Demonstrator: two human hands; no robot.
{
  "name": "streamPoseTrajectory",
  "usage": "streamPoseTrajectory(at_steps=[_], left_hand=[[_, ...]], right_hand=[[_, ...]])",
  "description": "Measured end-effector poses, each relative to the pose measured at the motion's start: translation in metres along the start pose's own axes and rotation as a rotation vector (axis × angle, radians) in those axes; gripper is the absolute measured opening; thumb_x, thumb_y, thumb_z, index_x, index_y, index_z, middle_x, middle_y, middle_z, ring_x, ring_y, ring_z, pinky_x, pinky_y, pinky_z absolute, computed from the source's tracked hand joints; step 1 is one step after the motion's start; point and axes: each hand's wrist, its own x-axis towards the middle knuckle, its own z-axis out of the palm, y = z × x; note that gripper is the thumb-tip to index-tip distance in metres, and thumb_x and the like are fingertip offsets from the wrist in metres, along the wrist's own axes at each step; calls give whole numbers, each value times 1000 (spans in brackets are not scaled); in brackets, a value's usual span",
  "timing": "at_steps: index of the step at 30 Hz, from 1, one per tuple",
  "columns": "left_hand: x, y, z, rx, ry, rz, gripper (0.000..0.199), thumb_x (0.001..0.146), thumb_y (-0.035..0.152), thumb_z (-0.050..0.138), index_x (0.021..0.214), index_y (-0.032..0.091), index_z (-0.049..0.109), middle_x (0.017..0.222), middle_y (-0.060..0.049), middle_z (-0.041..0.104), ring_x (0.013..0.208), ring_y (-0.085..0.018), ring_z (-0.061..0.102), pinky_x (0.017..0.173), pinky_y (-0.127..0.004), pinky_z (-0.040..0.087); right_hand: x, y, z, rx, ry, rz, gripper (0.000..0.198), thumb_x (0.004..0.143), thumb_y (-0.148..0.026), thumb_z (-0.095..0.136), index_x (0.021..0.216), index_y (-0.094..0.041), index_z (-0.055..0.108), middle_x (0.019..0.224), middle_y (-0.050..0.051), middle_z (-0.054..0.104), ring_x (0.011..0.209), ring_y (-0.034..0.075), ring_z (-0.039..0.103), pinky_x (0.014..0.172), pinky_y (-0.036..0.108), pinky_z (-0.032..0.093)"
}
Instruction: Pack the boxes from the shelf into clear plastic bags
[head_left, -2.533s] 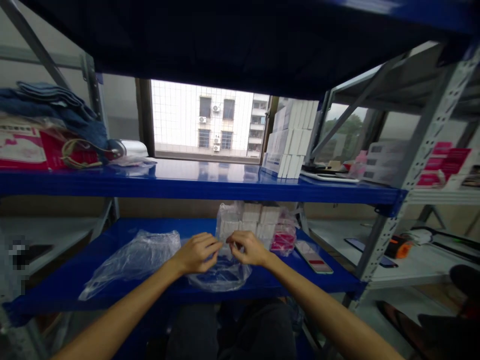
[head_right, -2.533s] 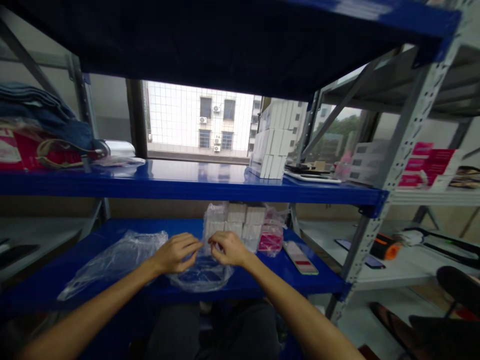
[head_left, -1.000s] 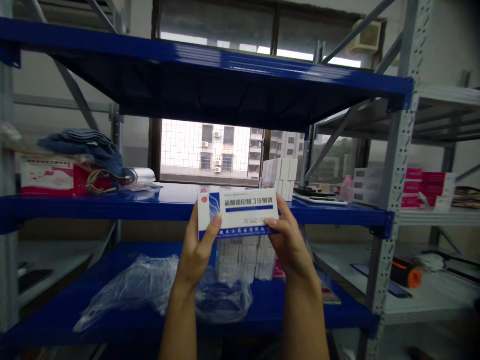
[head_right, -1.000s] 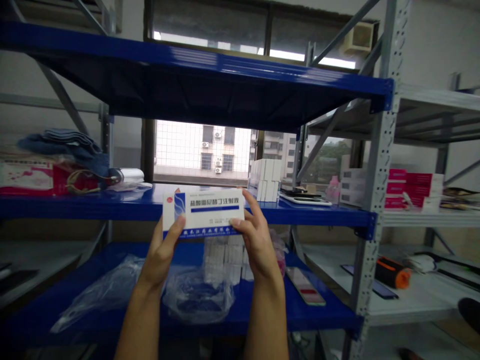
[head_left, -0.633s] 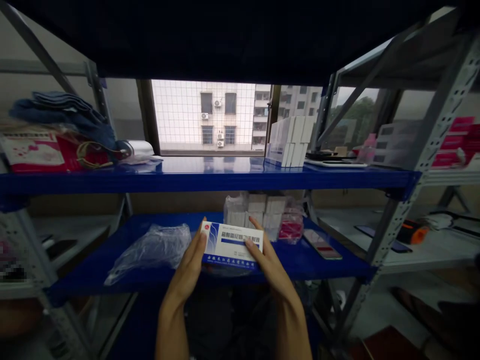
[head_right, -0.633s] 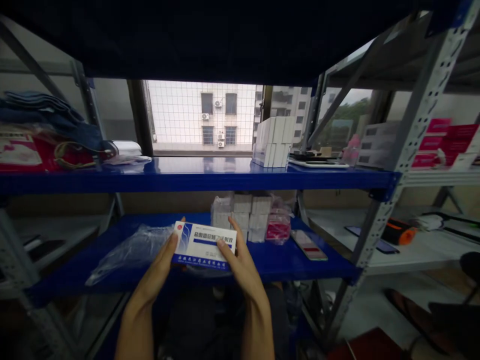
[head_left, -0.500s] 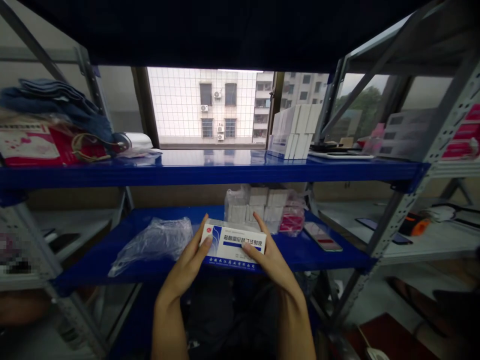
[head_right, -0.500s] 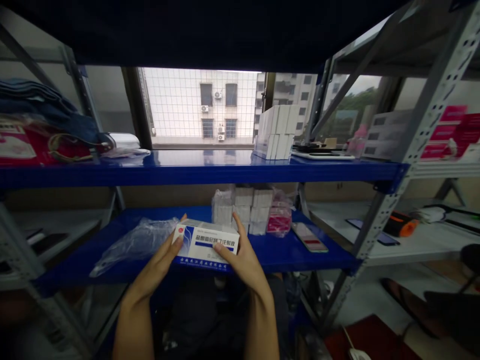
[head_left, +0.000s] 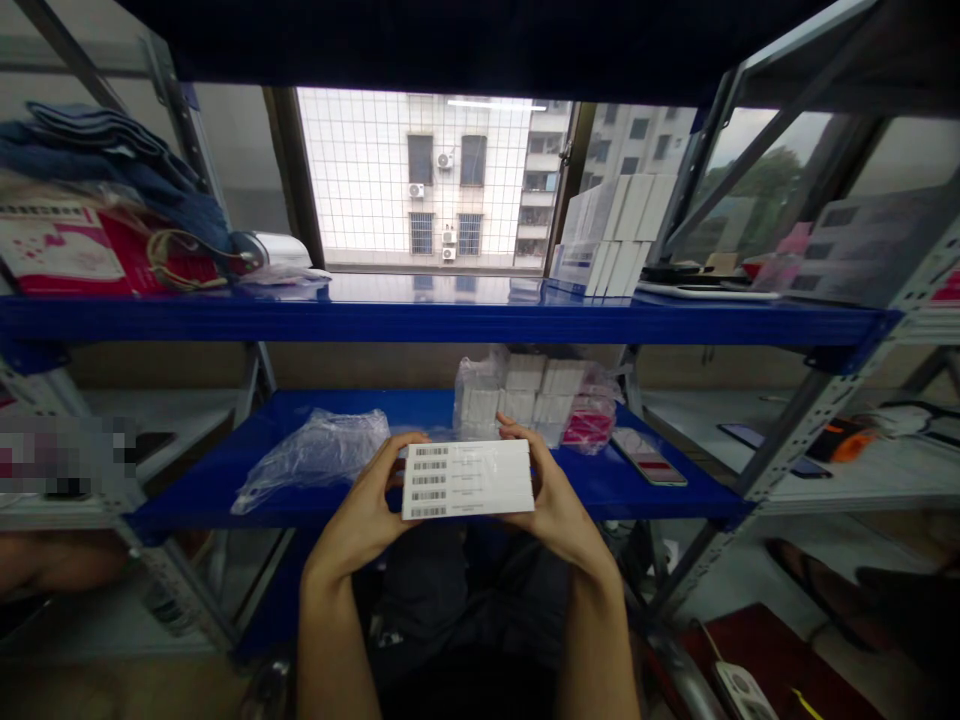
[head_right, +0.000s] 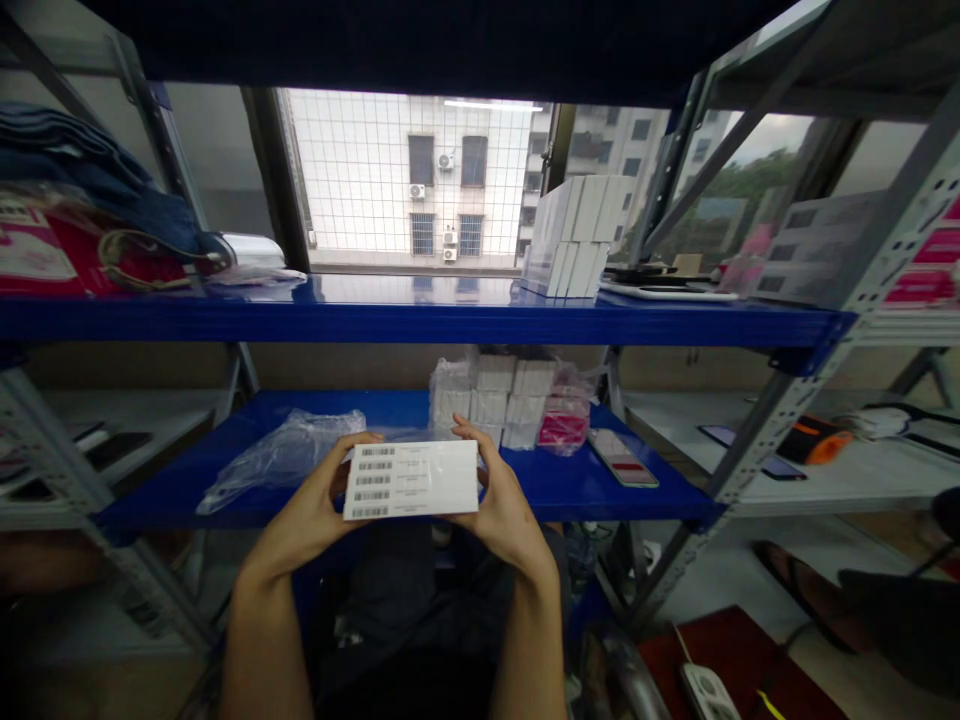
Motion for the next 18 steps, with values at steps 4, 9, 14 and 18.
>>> streamPoseTrajectory(at_steps=[4, 9, 14, 18], left_hand=[[5, -3, 4, 107, 118, 139, 59, 77, 17, 80, 129, 29, 54, 153, -12, 45, 139, -28, 51, 104, -39, 53], [7, -6, 5, 137, 163, 229, 62, 76, 16, 81, 130, 31, 56, 154, -11, 45, 145, -30, 45, 106, -39, 51], [7, -3, 4, -5, 148, 101, 86, 73, 23, 87, 148, 33, 47, 152, -11, 52, 136, -29, 56, 105, -40, 54], [10, 1, 8, -153, 187, -126, 99, 72, 37, 89, 157, 29, 38, 139, -13, 65, 102, -25, 74, 76, -31, 64]], right_hand=[[3, 9, 6, -44, 64, -42, 64, 77, -15, 76, 133, -29, 48, 165, 15, 33, 137, 27, 54, 103, 38, 53], [2, 11, 8, -58, 116, -136, 67, 78, -17, 78, 137, -30, 49, 162, 13, 40, 146, 28, 46, 112, 43, 48], [2, 9, 5, 55, 139, -77, 87, 74, -28, 87, 150, -32, 45, 158, 12, 47, 143, 30, 50, 114, 45, 47], [7, 14, 7, 141, 212, 77, 88, 73, -43, 88, 150, -26, 48, 140, 12, 65, 120, 32, 68, 99, 46, 58]])
